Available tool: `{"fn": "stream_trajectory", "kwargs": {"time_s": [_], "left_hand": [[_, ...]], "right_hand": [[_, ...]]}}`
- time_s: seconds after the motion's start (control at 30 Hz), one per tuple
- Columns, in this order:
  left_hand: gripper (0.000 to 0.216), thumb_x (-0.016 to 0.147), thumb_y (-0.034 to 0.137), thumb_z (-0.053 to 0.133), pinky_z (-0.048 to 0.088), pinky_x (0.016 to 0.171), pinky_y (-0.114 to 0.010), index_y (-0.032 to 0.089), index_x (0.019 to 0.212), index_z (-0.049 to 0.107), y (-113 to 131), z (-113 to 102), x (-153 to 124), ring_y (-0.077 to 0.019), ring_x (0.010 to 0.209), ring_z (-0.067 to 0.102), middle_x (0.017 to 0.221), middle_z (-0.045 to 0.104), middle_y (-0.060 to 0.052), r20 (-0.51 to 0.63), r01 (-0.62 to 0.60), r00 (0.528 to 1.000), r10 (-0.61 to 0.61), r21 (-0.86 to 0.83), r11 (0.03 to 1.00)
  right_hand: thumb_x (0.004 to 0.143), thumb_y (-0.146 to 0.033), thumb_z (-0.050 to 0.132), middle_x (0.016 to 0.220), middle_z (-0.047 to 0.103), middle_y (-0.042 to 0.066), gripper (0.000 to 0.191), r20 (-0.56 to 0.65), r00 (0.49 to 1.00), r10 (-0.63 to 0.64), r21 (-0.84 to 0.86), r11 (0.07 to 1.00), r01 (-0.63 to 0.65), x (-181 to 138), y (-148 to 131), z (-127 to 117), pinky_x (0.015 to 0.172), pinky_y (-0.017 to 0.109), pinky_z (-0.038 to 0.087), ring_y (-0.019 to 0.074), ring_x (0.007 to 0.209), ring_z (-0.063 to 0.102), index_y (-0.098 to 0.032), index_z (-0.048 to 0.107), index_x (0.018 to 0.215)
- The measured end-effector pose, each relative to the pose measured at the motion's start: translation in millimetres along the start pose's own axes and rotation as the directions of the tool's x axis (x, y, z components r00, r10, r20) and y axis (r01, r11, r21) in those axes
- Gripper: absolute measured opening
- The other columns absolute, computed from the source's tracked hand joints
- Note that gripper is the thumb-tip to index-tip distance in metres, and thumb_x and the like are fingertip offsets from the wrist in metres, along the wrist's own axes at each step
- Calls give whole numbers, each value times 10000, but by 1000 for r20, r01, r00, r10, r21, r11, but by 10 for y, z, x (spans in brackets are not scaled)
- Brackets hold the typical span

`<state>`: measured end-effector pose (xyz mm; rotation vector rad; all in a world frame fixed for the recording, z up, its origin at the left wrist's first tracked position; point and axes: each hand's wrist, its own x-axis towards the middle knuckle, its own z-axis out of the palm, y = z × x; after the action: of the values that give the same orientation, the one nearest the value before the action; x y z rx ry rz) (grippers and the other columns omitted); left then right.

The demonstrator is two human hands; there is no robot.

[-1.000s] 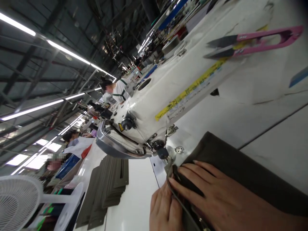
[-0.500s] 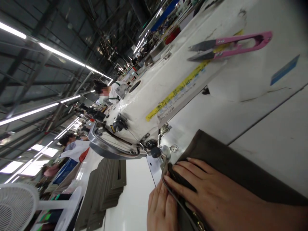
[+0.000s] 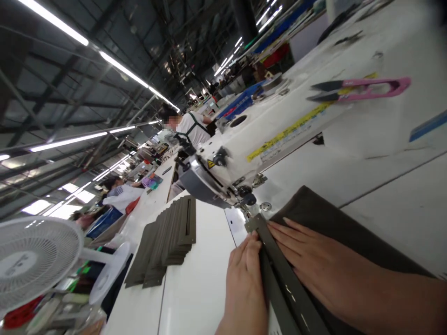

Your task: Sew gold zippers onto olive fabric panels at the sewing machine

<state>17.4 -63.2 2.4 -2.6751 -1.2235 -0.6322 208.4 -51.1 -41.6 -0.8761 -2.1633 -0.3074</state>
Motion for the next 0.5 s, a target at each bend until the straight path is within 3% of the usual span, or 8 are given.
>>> {"fn": "stream_trajectory", "kwargs": {"time_s": [0.13, 0.27, 0.5], "left_hand": [[258, 976, 99, 416, 554, 943, -455, 133, 1154, 600, 57, 31, -10, -269, 1164, 615, 1266, 638, -176, -55, -2, 998, -1, -42, 999], [257, 994, 137, 424, 561, 901, -422, 154, 1121, 647, 117, 40, -18, -257, 1089, 640, 1248, 646, -147, -89, 72, 993, -72, -3, 997], [314, 1001, 139, 380, 554, 932, -404, 99, 1163, 646, 94, 158, -41, -270, 1130, 639, 1244, 657, -164, -93, 21, 996, -11, 99, 995]], "right_hand": [[858, -110, 407, 1417, 535, 122, 691, 66, 996, -58, 36, 998, 56, -43, 64, -32, 1029, 474, 473, 262, 1274, 533, -172, 289, 1536], [871, -129, 394, 1456, 493, 68, 700, 131, 988, -78, 74, 995, 69, -73, 102, -50, 1046, 477, 473, 284, 1301, 502, -270, 278, 1547], [885, -133, 386, 1472, 476, 67, 684, 151, 983, -106, 44, 994, 101, -109, 136, -22, 1066, 447, 463, 264, 1323, 477, -250, 271, 1549]]}}
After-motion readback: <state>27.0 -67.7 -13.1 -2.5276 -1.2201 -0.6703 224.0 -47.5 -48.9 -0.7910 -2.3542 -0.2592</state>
